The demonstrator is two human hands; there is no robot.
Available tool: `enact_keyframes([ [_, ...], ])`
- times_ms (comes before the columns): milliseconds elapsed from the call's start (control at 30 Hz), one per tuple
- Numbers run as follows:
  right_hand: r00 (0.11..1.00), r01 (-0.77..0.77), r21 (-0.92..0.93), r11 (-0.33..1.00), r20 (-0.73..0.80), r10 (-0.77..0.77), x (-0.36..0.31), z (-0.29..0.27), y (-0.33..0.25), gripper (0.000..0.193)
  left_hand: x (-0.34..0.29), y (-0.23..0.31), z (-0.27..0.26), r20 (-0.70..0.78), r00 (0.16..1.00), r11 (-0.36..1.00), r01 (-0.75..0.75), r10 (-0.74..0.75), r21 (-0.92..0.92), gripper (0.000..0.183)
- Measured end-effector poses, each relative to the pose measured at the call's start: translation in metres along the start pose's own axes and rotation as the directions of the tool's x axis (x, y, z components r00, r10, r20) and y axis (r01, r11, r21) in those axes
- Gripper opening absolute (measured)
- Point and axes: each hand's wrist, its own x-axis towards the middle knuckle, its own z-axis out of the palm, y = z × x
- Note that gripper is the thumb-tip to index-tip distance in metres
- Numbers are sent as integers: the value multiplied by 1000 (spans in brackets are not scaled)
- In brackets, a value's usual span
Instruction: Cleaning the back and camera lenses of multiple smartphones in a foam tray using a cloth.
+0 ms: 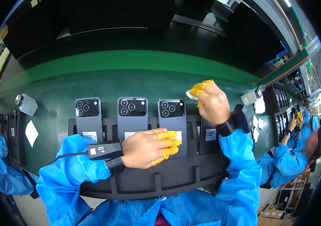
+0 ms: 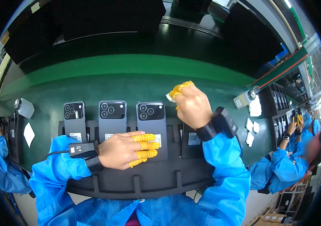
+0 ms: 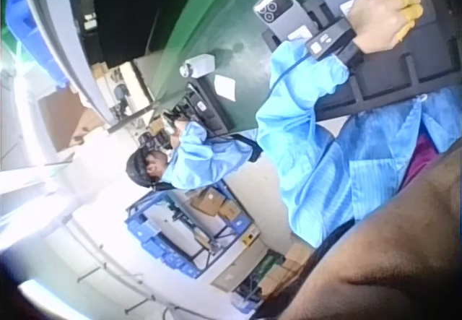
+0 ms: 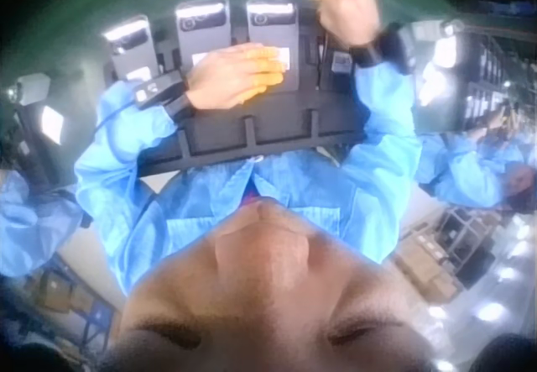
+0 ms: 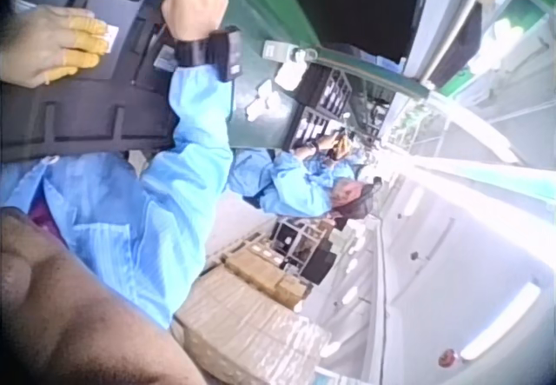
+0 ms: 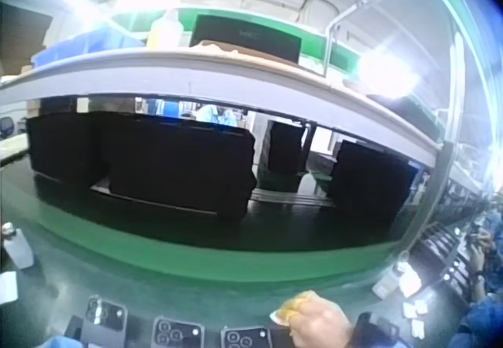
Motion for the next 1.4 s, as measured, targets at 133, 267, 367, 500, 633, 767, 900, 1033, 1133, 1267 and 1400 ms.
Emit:
enact_keyframes([
  [133, 992, 86, 182, 979, -112, -66, 2, 2, -22, 25, 1, -1, 0, 13, 1000, 1000, 5, -5, 3, 33],
  [267, 999, 37, 159, 987, -44, -31, -11, 12, -36, 21, 2, -1, -1, -17, 999, 1000, -28, 28, -2, 31],
  [367, 999, 53, 146, 988, -20, -51, -25, 5, -46, 21, 1, -1, -1, -20, 1000, 1000, -23, 23, -3, 31],
  [500, 994, 107, 253, 961, 9, -113, -27, -3, -56, 22, -1, 2, -1, 6, 1000, 1000, 15, -15, -10, 32],
  [633, 977, 214, 262, 941, -79, -200, -16, 11, -61, 24, 2, 0, -1, -2, 1000, 1000, -7, 7, 3, 32],
  [767, 980, 200, 219, 955, -53, -193, -20, 7, -53, 25, 1, -1, 0, -27, 1000, 1000, -14, 15, 11, 30],
  [900, 987, 113, 74, 991, 110, -120, -30, -18, -34, 21, 0, 0, 2, -31, 999, 1000, 9, -9, -3, 29],
  [1033, 998, 35, 65, 997, 56, -39, -28, -21, -36, 22, 1, 1, 2, -28, 1000, 1000, 7, -7, 1, 29],
  [1133, 994, 101, 191, 976, -64, -91, -18, -9, -52, 32, 2, 0, 1, -35, 999, 1000, -8, 8, 11, 30],
  [1267, 987, 158, 206, 966, -70, -147, -20, 2, -49, 32, 1, -2, 3, -42, 999, 1000, -12, 12, 9, 31],
  [1400, 990, 52, 61, 997, 130, -60, -36, -12, -31, 28, -1, 0, 2, -44, 999, 1000, -5, 5, 12, 31],
])
